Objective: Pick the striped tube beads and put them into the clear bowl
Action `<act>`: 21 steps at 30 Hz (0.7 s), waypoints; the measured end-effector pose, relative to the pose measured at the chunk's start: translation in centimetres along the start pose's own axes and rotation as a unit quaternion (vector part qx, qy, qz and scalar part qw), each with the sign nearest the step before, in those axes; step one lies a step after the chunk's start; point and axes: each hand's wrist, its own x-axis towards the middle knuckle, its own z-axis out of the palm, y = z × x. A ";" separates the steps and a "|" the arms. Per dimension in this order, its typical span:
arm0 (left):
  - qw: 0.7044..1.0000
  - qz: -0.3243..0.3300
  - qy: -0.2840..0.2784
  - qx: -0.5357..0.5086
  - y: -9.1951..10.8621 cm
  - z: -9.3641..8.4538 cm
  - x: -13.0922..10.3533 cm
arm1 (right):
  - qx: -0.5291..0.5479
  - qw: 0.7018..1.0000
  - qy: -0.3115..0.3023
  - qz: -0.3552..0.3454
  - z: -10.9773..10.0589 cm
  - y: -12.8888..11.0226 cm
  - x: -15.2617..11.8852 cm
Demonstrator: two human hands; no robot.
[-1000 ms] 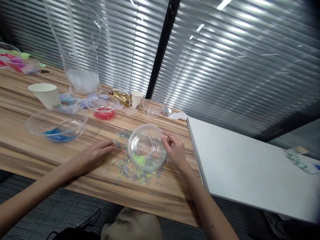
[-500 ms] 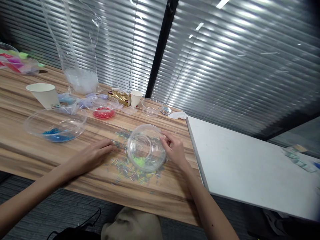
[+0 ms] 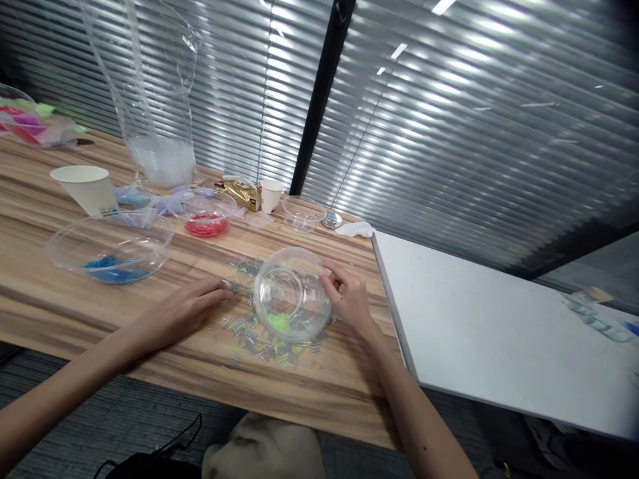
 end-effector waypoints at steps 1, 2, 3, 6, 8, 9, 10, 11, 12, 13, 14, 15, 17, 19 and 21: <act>1.000 0.000 0.000 -0.001 0.0 0.0 0.0 | -0.001 1.000 0.001 -0.002 0.0 0.0 0.0; 1.000 -0.001 0.001 -0.001 0.0 0.0 0.0 | -0.003 1.000 0.002 -0.003 0.0 0.0 0.0; 1.000 -0.002 0.001 -0.002 0.0 0.0 0.0 | -0.004 1.000 0.002 -0.005 0.0 0.1 0.0; 1.000 -0.006 0.001 -0.006 0.0 0.0 0.0 | -0.005 1.000 0.002 -0.007 0.1 0.1 0.0; 1.000 -0.008 0.003 -0.009 0.0 0.0 0.0 | -0.006 1.000 0.000 -0.005 0.1 0.1 0.0; 1.000 -0.010 0.003 -0.011 0.0 0.0 0.0 | -0.007 1.000 -0.002 -0.003 0.1 0.1 0.0; 1.000 -0.012 0.003 -0.013 0.1 0.0 0.1 | -0.008 1.000 -0.003 -0.001 0.1 0.1 0.0; 1.000 -0.015 0.002 -0.015 0.1 0.0 0.1 | -0.010 1.000 -0.004 0.002 0.1 0.1 0.0; 1.000 -0.017 0.000 -0.017 0.2 -0.1 0.1 | -0.013 1.000 -0.005 0.004 0.1 0.1 0.0; 1.000 -0.018 -0.001 -0.019 0.2 -0.1 0.2 | -0.014 1.000 -0.006 0.005 0.1 0.1 0.0; 1.000 -0.020 -0.002 -0.020 0.2 -0.2 0.3 | -0.015 1.000 -0.008 0.005 0.1 0.1 0.0; 1.000 -0.021 -0.003 -0.021 0.3 -0.2 0.3 | -0.014 1.000 -0.011 0.006 0.1 0.1 0.0; 0.999 -0.025 -0.005 -0.020 0.3 -0.2 0.4 | -0.008 1.000 -0.016 0.008 0.1 0.1 0.0; 0.999 -0.028 -0.009 -0.019 0.3 -0.3 0.4 | -0.002 1.000 -0.022 0.010 0.1 0.1 0.0; 0.999 -0.031 -0.012 -0.020 0.3 -0.2 0.4 | 0.003 1.000 -0.025 0.010 0.1 0.1 0.0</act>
